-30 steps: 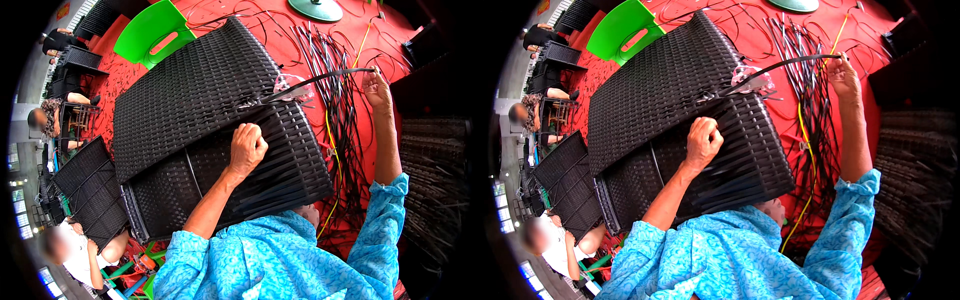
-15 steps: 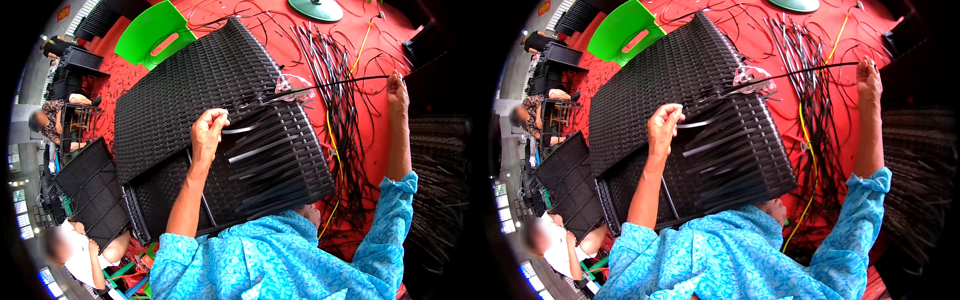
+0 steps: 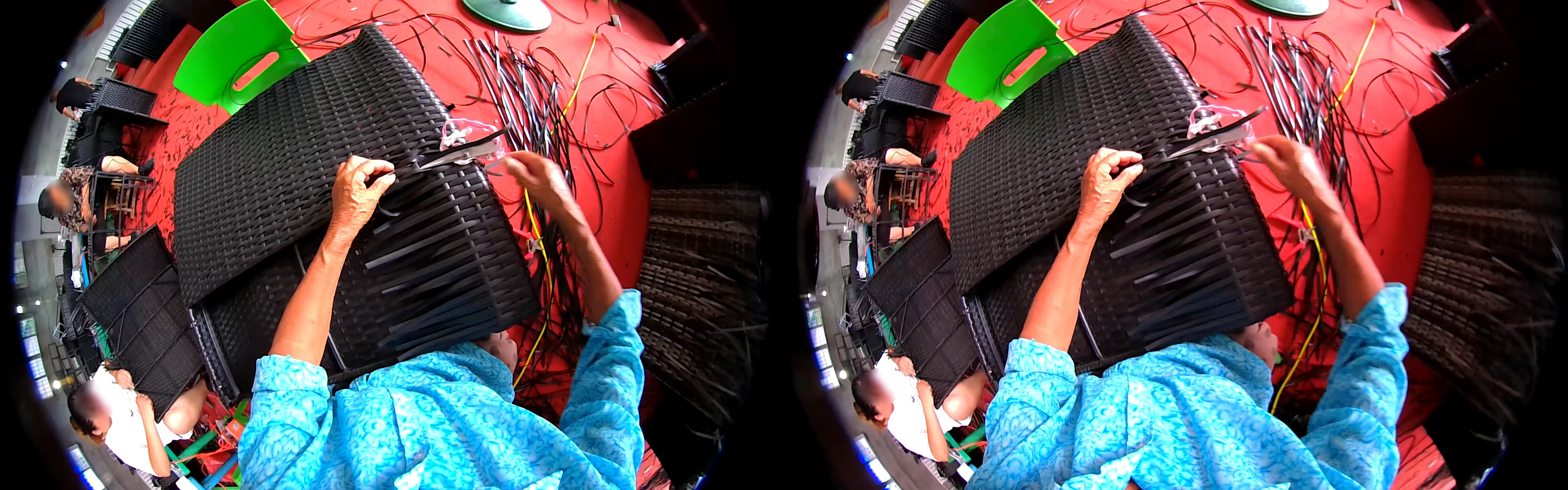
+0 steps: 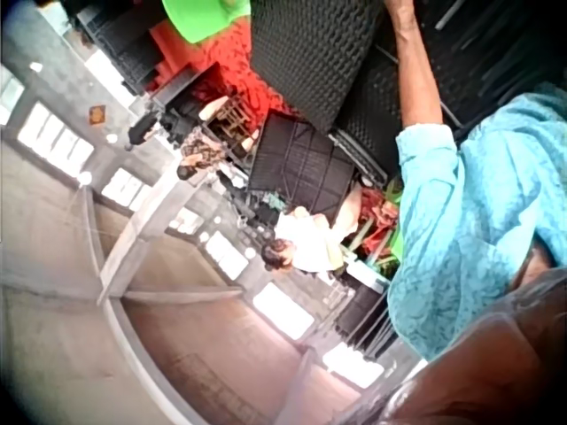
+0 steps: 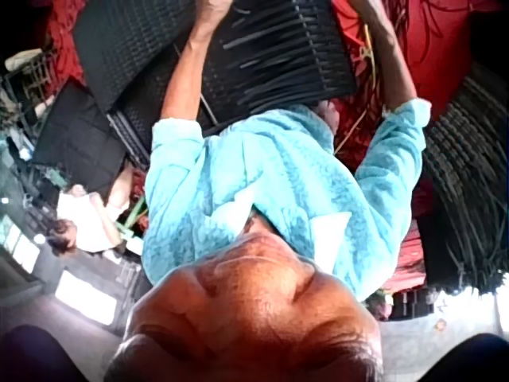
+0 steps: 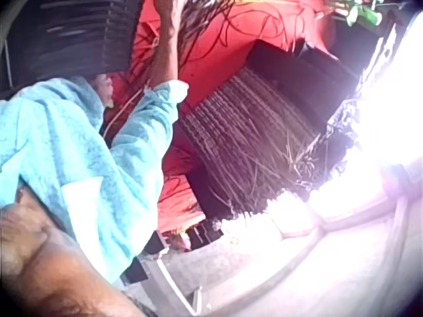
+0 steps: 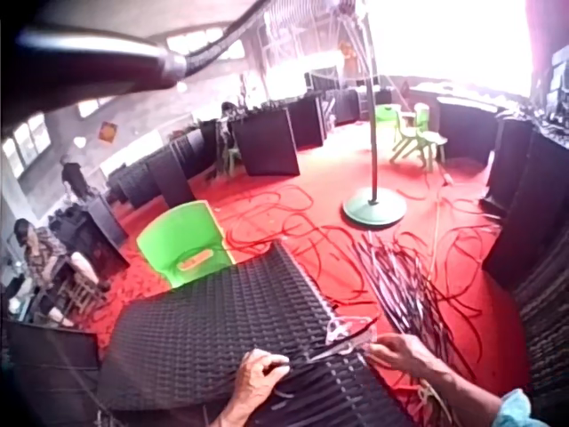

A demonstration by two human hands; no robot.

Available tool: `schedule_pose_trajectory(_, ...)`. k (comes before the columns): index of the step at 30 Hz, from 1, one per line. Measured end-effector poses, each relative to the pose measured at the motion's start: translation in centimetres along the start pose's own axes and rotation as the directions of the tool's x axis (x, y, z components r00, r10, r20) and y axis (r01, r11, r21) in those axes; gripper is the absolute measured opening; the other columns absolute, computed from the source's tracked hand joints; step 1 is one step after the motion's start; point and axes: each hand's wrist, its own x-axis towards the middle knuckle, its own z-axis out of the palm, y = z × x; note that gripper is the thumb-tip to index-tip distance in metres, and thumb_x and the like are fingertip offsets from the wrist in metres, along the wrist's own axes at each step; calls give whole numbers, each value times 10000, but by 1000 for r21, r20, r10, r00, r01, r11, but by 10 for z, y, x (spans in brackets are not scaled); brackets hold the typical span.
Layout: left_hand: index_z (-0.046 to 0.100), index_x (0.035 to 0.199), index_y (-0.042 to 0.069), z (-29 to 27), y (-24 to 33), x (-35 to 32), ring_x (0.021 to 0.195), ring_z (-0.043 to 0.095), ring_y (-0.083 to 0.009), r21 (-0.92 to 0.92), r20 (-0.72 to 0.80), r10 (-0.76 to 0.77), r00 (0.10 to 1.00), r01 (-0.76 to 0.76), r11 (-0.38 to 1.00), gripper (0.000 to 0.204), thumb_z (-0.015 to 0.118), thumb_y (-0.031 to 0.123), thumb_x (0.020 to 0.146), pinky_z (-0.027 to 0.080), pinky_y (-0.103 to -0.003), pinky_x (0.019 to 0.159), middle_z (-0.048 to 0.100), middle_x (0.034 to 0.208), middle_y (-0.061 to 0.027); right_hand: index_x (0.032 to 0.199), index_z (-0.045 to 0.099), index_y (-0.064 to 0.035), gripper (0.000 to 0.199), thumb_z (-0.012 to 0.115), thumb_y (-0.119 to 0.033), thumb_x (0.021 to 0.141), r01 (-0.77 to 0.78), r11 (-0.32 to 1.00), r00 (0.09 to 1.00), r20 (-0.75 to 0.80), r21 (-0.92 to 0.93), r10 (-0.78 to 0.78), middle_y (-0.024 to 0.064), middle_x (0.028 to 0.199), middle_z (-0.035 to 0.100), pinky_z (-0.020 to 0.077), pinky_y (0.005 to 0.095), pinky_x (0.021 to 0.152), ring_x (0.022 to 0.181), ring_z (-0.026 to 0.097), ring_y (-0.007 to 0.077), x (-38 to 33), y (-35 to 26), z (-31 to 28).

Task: The person weaves plastic wicker straps into a wicker furniture frame by hand and cuts the excess straps using scissors.

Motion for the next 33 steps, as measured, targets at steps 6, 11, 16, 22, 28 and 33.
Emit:
schedule_pose_trajectory(6,649,967,143,3,2,0,821,488,-160,0,35,69,997,-69,998,271,691,169,701,422,-285,760,526,840,-5,832,597,-66,231,599,-297,832,-230,654,972,131,721,197,-15,687,553,359,179,501,565,454,37,29,15,39)
schedule_pose_trajectory(11,637,1017,151,-1,-2,-2,886,481,-186,70,41,104,994,-106,992,331,701,225,700,408,-307,811,517,873,-19,778,560,-93,186,613,-266,819,-136,626,957,-62,768,284,-49,623,483,326,167,441,517,412,24,29,13,36)
schedule_pose_trajectory(16,629,1046,156,3,5,-3,907,472,-214,132,34,193,981,-196,972,371,690,278,701,394,-327,823,510,926,-26,947,573,-75,180,608,-191,814,204,412,827,-382,888,413,-1,744,564,427,197,491,556,489,80,4,109,-73)
schedule_pose_trajectory(22,496,1165,31,15,13,-8,1130,398,-246,498,195,466,863,-497,711,516,616,313,750,304,-401,953,468,1168,-78,938,578,-60,138,560,-161,844,96,362,836,-273,927,476,24,790,613,538,287,683,721,607,137,-100,140,-86)
schedule_pose_trajectory(28,377,1248,-43,58,33,-13,1233,310,-378,430,183,402,897,-440,788,596,555,320,809,226,-464,1029,351,1309,-234,1188,434,-26,396,534,-116,816,-72,285,944,-27,956,330,50,943,578,502,283,754,736,572,123,-118,127,-9)
schedule_pose_trajectory(33,357,1251,-69,78,45,-13,1275,224,-386,308,158,357,920,-390,868,614,514,358,838,167,-484,1045,278,1343,-256,957,564,13,176,556,-37,789,-111,-39,886,117,993,448,84,800,614,497,347,805,816,604,203,-126,143,32)
